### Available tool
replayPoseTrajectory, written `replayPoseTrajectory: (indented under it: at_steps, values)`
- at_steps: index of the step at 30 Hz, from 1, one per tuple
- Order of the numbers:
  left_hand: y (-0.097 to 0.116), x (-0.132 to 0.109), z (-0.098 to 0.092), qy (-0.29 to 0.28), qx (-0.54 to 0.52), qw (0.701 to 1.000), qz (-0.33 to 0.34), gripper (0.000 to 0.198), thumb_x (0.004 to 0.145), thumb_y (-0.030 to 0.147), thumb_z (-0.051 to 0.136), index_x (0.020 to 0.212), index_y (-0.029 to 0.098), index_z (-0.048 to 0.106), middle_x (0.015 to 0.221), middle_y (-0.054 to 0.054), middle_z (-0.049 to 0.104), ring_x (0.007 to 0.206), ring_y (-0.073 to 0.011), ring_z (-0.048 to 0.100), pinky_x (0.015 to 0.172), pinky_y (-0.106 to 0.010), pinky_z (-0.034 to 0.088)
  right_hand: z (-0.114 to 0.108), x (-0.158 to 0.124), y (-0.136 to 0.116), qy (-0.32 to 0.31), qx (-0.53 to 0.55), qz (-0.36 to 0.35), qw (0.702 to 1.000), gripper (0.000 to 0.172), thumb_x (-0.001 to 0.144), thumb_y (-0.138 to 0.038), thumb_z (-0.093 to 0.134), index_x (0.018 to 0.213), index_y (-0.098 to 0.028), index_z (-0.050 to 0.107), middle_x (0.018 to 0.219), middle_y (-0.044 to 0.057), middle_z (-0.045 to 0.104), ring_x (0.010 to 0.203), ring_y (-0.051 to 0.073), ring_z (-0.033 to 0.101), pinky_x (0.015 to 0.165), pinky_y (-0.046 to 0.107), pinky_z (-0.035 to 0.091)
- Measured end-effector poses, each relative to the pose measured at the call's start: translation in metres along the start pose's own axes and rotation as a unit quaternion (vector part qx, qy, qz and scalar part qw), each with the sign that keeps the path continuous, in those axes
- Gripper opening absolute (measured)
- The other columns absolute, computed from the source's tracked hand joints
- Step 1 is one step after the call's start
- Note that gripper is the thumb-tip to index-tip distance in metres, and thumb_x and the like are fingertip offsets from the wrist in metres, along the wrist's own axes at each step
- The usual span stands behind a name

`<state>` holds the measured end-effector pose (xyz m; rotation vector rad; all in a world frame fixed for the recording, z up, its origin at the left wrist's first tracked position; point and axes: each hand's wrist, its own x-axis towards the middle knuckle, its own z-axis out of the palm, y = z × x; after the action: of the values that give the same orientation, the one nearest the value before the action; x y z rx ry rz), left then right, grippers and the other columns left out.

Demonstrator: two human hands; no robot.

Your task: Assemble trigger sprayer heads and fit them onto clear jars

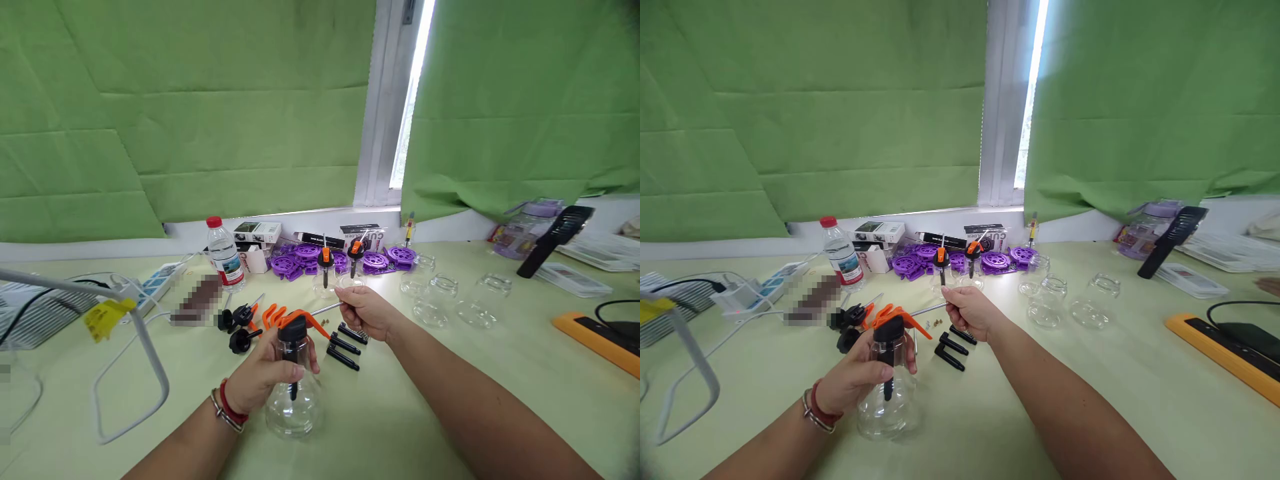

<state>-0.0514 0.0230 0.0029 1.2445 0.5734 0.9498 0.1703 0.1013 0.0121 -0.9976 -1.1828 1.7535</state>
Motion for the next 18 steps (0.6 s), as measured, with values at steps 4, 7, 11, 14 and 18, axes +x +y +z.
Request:
replayPoseTrajectory:
  at_steps: [4, 7, 11, 14, 18]
  values:
    - [-0.0010, 0.0007, -0.0034, 0.022, 0.001, 1.000, -0.001, 0.043, 0.063, 0.021, 0.074, 0.104, 0.018, 0.059, 0.088, -0.006, 0.065, 0.080, -0.0240, 0.064, 0.077, -0.039, 0.045, -0.0018, 0.0018, 0.0013, -0.037, 0.047, -0.067, 0.996, 0.037, 0.064, -0.041, 0.081, 0.078, -0.016, 0.057, 0.057, -0.004, 0.058, 0.048, 0.007, 0.049, 0.047, 0.020, 0.041]
    - [-0.0021, 0.0013, -0.0056, 0.025, 0.007, 1.000, -0.006, 0.041, 0.063, 0.021, 0.074, 0.101, 0.018, 0.058, 0.089, -0.007, 0.064, 0.080, -0.0241, 0.064, 0.076, -0.039, 0.044, -0.0006, 0.0019, 0.0020, -0.011, 0.020, -0.020, 1.000, 0.040, 0.070, -0.052, 0.073, 0.071, -0.015, 0.057, 0.052, -0.003, 0.054, 0.042, 0.006, 0.045, 0.038, 0.019, 0.034]
    - [-0.0019, 0.0015, -0.0076, 0.023, 0.011, 1.000, -0.003, 0.041, 0.064, 0.020, 0.074, 0.102, 0.018, 0.058, 0.089, -0.006, 0.064, 0.080, -0.0236, 0.063, 0.077, -0.039, 0.044, 0.0008, 0.0013, 0.0023, -0.034, 0.021, -0.056, 0.998, 0.036, 0.062, -0.039, 0.082, 0.075, -0.015, 0.058, 0.056, -0.003, 0.058, 0.047, 0.006, 0.049, 0.044, 0.018, 0.038]
    - [0.0001, 0.0015, -0.0081, 0.030, 0.014, 0.999, -0.004, 0.044, 0.064, 0.021, 0.073, 0.105, 0.018, 0.058, 0.089, -0.007, 0.064, 0.081, -0.0238, 0.063, 0.077, -0.038, 0.044, 0.0019, 0.0005, 0.0017, -0.034, 0.039, -0.051, 0.997, 0.038, 0.064, -0.042, 0.080, 0.082, -0.015, 0.060, 0.063, -0.001, 0.063, 0.051, 0.008, 0.053, 0.045, 0.019, 0.041]
    - [0.0014, 0.0021, -0.0093, 0.022, 0.010, 1.000, -0.008, 0.044, 0.064, 0.020, 0.072, 0.106, 0.017, 0.059, 0.088, -0.007, 0.064, 0.080, -0.0237, 0.063, 0.076, -0.038, 0.044, 0.0014, 0.0019, 0.0019, -0.004, -0.008, -0.025, 1.000, 0.040, 0.066, -0.049, 0.076, 0.068, -0.014, 0.057, 0.048, -0.004, 0.054, 0.038, 0.005, 0.042, 0.035, 0.018, 0.027]
